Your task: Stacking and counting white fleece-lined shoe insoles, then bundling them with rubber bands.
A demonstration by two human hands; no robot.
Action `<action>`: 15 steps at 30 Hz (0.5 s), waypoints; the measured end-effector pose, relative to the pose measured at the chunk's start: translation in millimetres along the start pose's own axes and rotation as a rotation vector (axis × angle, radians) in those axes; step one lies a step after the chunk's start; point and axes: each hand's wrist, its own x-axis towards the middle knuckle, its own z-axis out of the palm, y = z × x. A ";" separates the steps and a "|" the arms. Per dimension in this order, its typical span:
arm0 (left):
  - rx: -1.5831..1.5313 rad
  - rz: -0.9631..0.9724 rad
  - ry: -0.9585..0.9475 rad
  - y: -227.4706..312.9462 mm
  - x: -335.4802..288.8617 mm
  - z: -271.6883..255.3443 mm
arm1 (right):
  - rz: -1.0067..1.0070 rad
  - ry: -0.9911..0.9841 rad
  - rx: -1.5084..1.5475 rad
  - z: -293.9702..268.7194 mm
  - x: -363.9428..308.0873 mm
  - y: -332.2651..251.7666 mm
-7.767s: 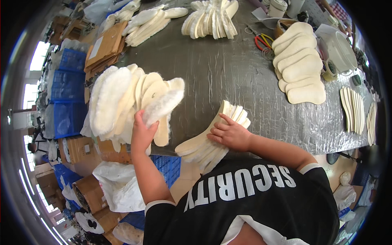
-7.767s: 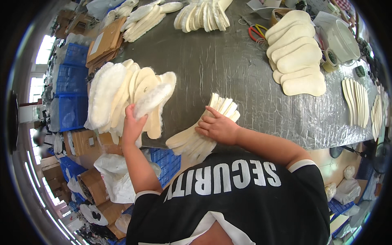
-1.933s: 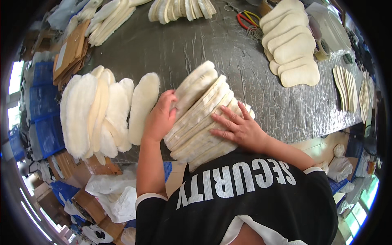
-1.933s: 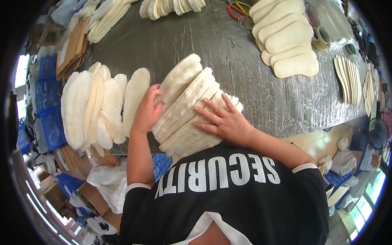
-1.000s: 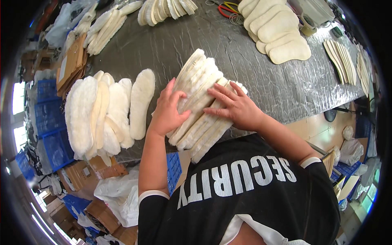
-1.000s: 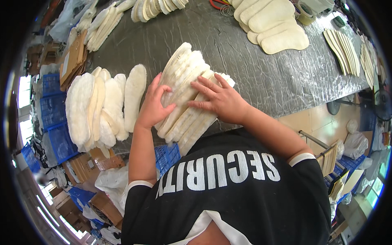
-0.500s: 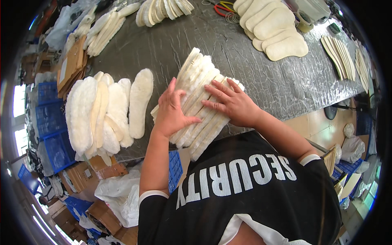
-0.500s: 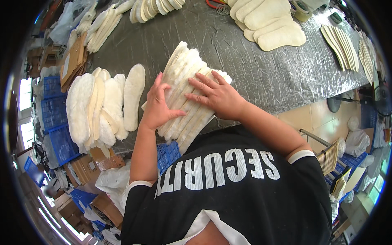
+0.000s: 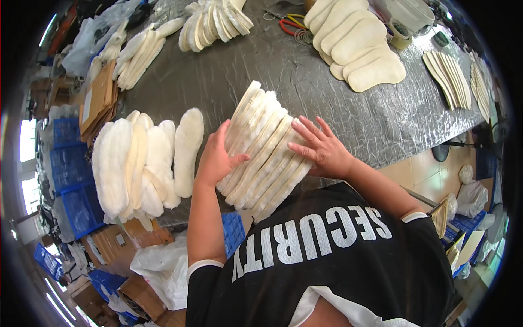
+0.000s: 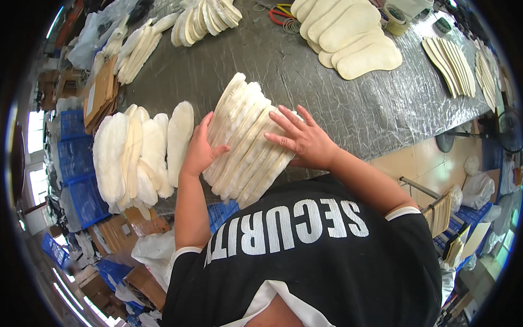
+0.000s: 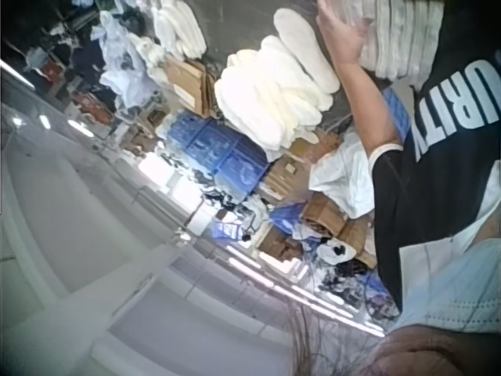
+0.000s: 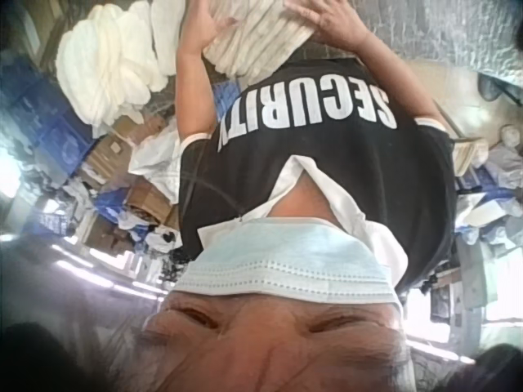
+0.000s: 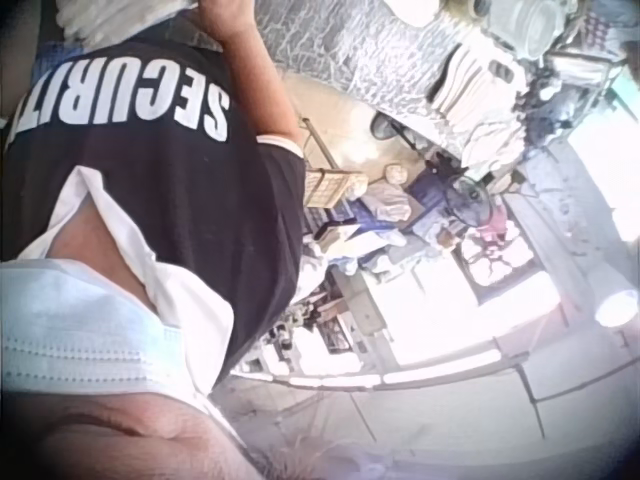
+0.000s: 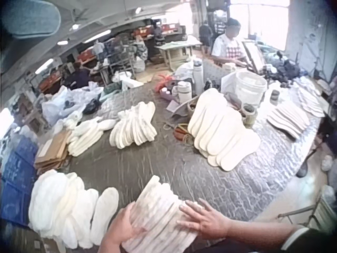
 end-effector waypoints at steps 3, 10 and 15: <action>-0.063 -0.048 0.011 -8.5 -1.5 2.0 | -0.020 -0.011 0.002 7.0 -2.9 2.8; -0.313 -0.122 -0.018 -24.0 -1.9 -0.7 | -0.065 -0.020 0.433 -10.6 19.9 25.0; -0.490 -0.207 -0.023 -28.7 -24.6 -14.5 | -0.054 0.186 0.976 9.2 63.6 70.3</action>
